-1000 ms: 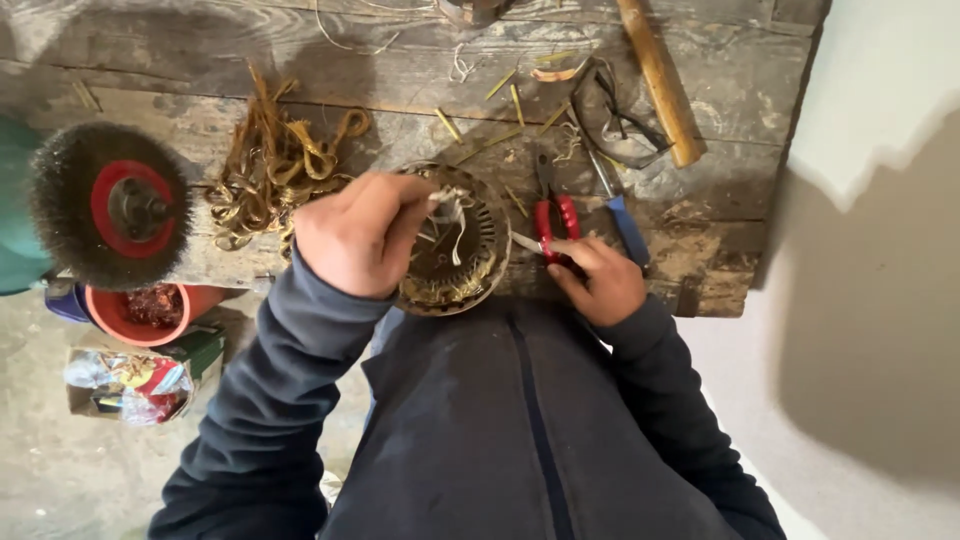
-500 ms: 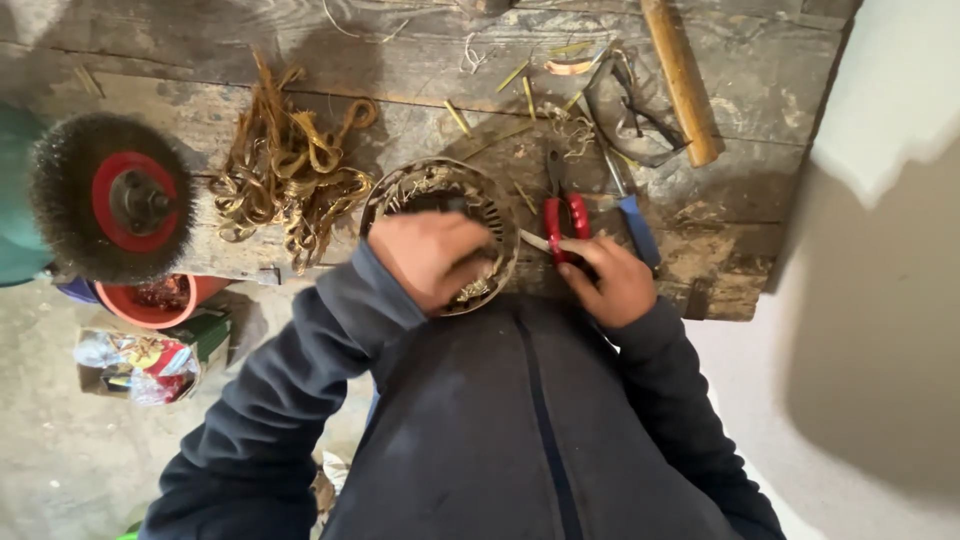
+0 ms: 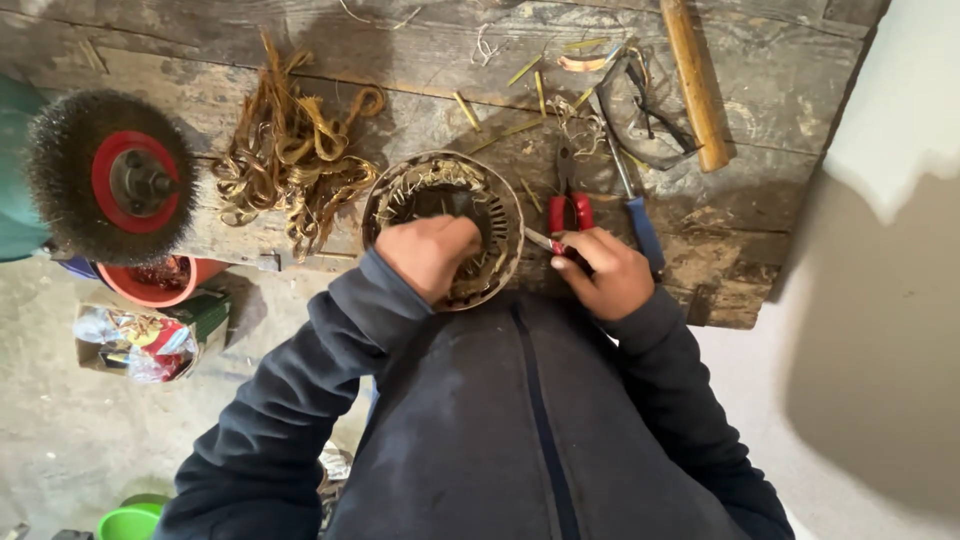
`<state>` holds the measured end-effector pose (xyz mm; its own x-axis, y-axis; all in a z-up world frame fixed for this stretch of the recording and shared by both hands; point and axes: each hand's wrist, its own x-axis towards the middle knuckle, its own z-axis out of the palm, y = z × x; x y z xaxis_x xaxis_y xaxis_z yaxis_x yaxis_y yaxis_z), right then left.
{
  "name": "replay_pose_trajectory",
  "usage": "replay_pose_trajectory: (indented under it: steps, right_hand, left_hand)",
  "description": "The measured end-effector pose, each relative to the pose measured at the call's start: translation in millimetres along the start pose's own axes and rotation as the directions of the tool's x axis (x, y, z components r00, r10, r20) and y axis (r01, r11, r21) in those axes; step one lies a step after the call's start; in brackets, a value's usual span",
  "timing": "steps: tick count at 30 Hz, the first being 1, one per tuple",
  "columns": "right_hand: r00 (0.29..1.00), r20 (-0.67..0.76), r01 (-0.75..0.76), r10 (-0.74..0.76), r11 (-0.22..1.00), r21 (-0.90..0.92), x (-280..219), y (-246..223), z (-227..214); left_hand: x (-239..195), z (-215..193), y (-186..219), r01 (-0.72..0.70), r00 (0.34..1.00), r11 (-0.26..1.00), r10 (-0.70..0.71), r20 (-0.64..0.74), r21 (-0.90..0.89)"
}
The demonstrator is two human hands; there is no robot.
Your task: Dismantling an electric motor stator to remove copper windings using a screwdriver and pliers.
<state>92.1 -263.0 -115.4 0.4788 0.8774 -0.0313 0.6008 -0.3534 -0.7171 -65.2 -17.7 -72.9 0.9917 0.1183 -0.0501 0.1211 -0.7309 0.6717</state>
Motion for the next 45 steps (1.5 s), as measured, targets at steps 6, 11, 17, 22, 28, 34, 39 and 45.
replay_pose_trajectory:
  steps: [6,11,17,22,28,34,39,45]
  right_hand:
    - [1.0,-0.004,-0.016,0.016,1.0,-0.016,1.7,1.1,1.3]
    - [1.0,0.005,-0.011,0.011,1.0,0.008,1.6,0.3,0.3]
    - [1.0,-0.013,-0.004,0.005,1.0,0.009,0.9,-0.3,0.1]
    - [1.0,-0.014,-0.007,0.007,1.0,0.014,-0.1,0.0,0.9]
    - [1.0,-0.009,-0.014,0.014,1.0,0.011,0.6,-1.8,1.2]
    - [1.0,-0.018,0.002,-0.001,1.0,0.017,-0.8,0.4,2.5]
    - [1.0,-0.011,-0.021,0.021,1.0,0.006,0.8,-2.7,1.4]
    - [1.0,-0.012,-0.011,0.011,1.0,0.009,0.7,-2.5,1.4]
  left_hand:
    - [2.4,-11.4,-17.1,0.096,0.995,0.995,-0.096,0.009,0.019]
    - [1.3,-4.5,-14.9,0.031,0.989,0.998,-0.039,0.143,0.06]
    - [5.7,-0.8,-14.4,-0.031,0.956,0.998,0.012,0.292,0.062]
    - [4.7,-1.7,-22.4,-0.008,0.938,0.998,-0.014,0.346,0.062]
    - [10.4,-17.2,-16.5,-0.133,0.923,0.988,0.096,0.373,0.076]
    - [11.8,-10.5,-21.7,-0.256,0.915,0.965,0.224,0.334,0.054]
    - [14.8,-13.8,-14.3,-0.153,0.934,0.988,0.145,0.325,-0.003]
    - [9.9,-1.7,-12.1,-0.116,0.952,0.986,0.076,0.298,0.119]
